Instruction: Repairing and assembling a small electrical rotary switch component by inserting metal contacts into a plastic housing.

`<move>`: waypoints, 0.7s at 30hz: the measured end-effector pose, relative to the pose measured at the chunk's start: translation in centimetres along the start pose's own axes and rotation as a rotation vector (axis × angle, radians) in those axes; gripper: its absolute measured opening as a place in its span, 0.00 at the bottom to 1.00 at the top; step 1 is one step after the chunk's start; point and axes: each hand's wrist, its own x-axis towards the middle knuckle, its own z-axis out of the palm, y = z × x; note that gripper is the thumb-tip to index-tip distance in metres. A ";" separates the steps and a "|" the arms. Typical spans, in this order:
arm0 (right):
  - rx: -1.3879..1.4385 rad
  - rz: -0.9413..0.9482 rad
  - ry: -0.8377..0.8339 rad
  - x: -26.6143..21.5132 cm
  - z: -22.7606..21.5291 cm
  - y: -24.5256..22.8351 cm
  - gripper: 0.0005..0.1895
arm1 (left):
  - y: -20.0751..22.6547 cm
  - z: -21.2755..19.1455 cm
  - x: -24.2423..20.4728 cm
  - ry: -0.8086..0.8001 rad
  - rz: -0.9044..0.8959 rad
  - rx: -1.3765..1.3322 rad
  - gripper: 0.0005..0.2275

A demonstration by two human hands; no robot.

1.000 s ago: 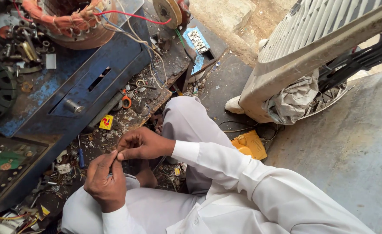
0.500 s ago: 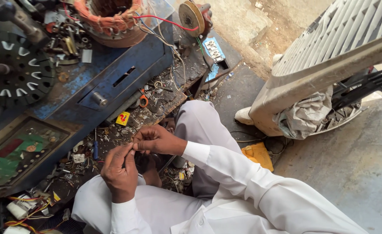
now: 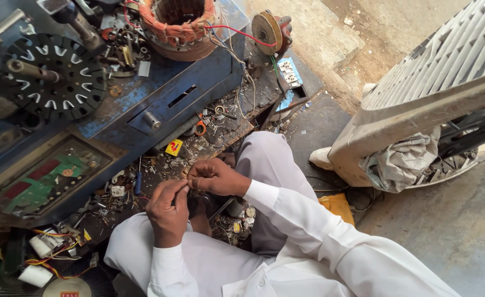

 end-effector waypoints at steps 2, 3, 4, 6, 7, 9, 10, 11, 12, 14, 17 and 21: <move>0.036 0.003 0.022 -0.1 0.1 -0.4 0.08 | 0.2 0.1 0.0 0.009 -0.025 0.014 0.06; 0.037 0.005 0.015 0.0 0.3 -1.8 0.08 | 0.0 0.1 0.2 0.015 -0.028 0.017 0.06; 0.043 0.020 -0.002 -0.1 0.6 -3.1 0.09 | -0.1 0.0 0.1 0.030 -0.003 0.050 0.06; 0.053 0.040 -0.024 -0.2 1.0 -4.0 0.11 | -0.3 0.0 -0.1 0.046 0.015 0.087 0.06; 0.056 0.030 -0.017 -0.2 1.0 -3.7 0.11 | -0.3 0.0 -0.2 0.049 0.013 0.069 0.06; 0.057 0.021 -0.010 -0.2 0.8 -3.2 0.12 | -0.1 0.0 -0.1 0.053 0.011 0.049 0.06; 0.046 0.057 0.005 -0.1 0.7 -3.0 0.11 | 0.0 -0.1 0.0 0.043 0.011 0.030 0.07; 0.035 0.093 0.019 -0.1 0.6 -2.8 0.11 | 0.2 -0.2 0.1 0.032 0.011 0.011 0.08; 0.034 0.093 0.017 -0.1 0.6 -3.1 0.11 | 0.1 -0.2 0.0 0.034 0.012 0.012 0.08; -0.043 0.094 -0.003 -0.2 0.6 -3.6 0.10 | -0.2 -0.1 0.0 0.013 0.028 0.018 0.05; -0.100 0.044 -0.029 -0.6 -0.1 -2.7 0.10 | 0.2 -0.2 -0.1 -0.044 0.017 0.058 0.04; -0.087 0.049 -0.010 -0.4 0.6 -4.4 0.11 | 0.3 -0.2 0.1 -0.015 0.061 0.091 0.05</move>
